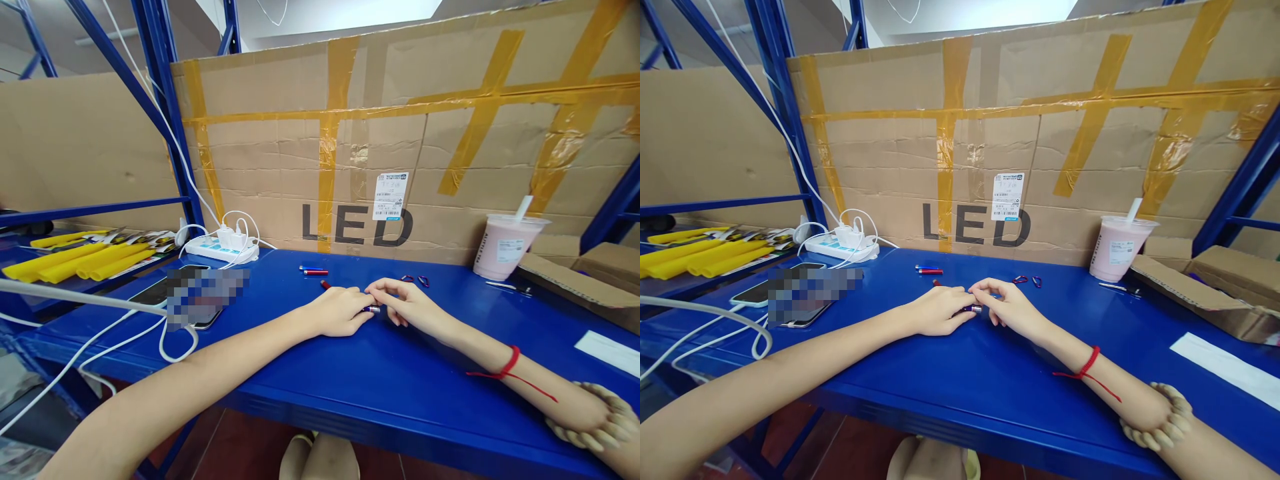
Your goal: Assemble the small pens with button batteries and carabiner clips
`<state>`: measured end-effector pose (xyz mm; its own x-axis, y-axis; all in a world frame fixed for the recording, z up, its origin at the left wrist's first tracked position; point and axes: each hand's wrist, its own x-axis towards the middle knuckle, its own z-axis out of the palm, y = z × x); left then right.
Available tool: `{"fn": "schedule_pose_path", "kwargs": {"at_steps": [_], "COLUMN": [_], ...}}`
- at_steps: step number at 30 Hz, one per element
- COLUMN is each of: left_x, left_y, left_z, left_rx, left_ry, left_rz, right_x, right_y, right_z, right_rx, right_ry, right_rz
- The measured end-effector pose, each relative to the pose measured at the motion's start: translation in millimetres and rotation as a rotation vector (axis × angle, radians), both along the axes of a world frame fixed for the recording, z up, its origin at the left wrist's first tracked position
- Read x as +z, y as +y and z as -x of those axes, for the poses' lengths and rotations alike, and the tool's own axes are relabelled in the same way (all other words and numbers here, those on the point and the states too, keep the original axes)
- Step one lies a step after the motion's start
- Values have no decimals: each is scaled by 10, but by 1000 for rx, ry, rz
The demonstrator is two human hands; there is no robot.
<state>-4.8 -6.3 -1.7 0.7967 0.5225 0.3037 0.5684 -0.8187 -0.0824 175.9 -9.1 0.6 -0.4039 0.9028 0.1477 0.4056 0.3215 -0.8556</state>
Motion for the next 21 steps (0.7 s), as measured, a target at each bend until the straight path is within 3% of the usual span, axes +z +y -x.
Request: {"fn": "schedule_pose_path", "kwargs": {"at_steps": [21], "left_x": [-1], "left_y": [-2], "left_z": [2], "left_rx": [-13], "left_ry": [-1], "left_rz": [0], "right_x": [-10], "right_y": [12], "right_z": [-7], "right_rx": [27], "right_ry": [-13], "right_rz": [-11]}}
